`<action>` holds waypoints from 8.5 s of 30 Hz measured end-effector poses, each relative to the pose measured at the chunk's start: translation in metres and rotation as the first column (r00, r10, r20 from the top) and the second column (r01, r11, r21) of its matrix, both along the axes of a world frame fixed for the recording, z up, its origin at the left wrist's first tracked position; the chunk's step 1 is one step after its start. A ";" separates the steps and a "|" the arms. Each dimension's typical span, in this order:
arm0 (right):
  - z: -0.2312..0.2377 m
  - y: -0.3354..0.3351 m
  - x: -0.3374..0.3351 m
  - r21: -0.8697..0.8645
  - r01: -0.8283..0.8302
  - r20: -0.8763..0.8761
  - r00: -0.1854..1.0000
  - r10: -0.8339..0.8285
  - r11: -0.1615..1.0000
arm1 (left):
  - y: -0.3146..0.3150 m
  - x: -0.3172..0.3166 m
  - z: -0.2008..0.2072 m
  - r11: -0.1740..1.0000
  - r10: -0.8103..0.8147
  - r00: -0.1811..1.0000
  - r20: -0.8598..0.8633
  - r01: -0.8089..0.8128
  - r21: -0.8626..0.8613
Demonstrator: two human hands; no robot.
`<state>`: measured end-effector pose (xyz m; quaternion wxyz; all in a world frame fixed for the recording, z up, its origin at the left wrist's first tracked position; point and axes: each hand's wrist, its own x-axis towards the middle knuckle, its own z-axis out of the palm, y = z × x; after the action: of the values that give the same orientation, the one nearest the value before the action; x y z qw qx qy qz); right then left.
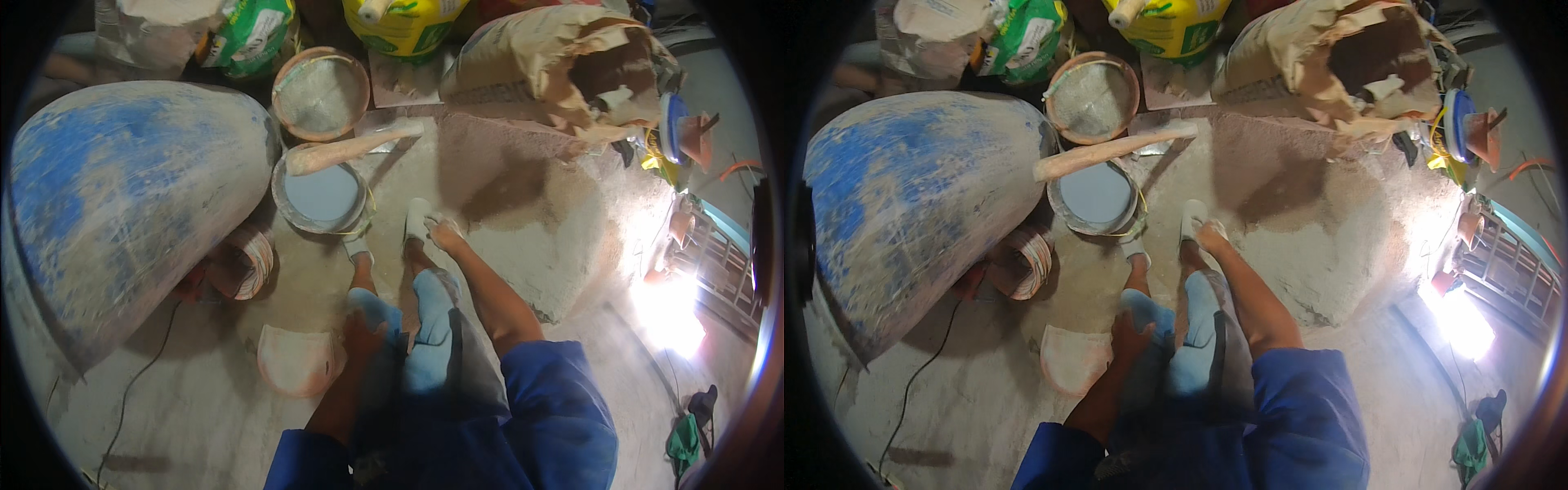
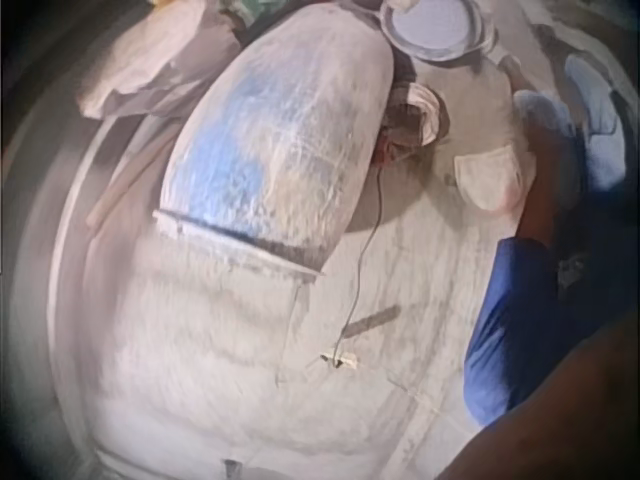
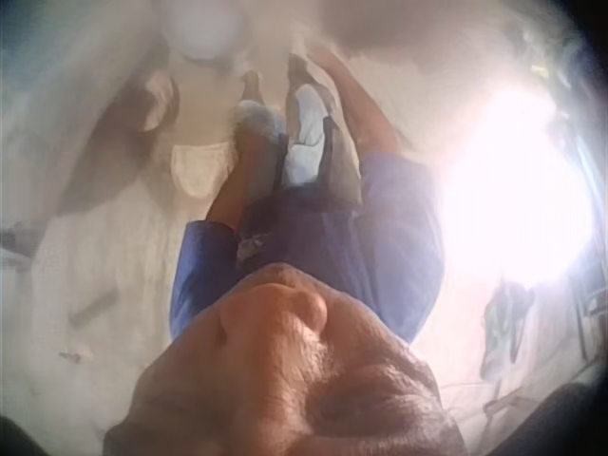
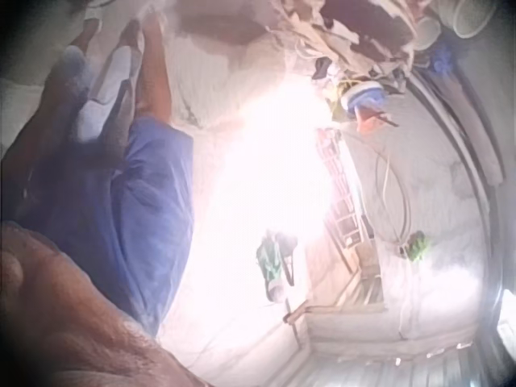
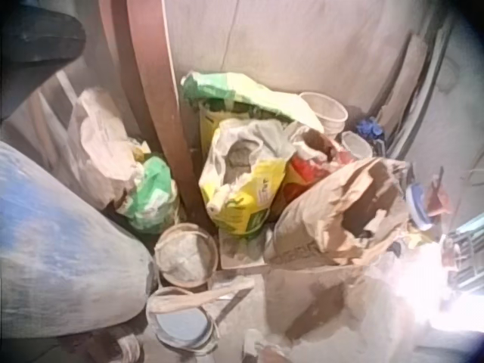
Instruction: The person scoops dry cement from a bag into a pile on the floor using a shovel, then mixes the pile with the shovel. The person also lifts a bucket filled with mixed material and walks toward a staircase.
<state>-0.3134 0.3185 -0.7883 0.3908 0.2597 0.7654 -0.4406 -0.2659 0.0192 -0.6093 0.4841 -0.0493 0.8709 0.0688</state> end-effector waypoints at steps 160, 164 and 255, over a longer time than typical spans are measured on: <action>0.153 0.099 0.105 0.145 0.723 0.388 0.586 -0.711 0.675 | -0.028 -0.574 0.392 0.967 0.096 0.459 -0.883 -0.253 -0.027; 0.178 0.125 0.075 0.161 0.775 0.547 0.445 -0.709 0.611 | -0.034 -0.576 0.393 0.948 0.140 0.474 -0.869 -0.318 -0.021; 0.096 0.110 0.292 0.237 0.711 -0.136 -0.650 -0.748 -0.662 | 0.334 0.029 0.086 0.917 -0.400 0.357 0.844 0.144 0.373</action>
<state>-0.0211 0.4287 -0.6919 -0.2076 0.8764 0.0909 -0.4249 -0.2368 0.3535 -0.5230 0.8838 0.1249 0.4479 0.0516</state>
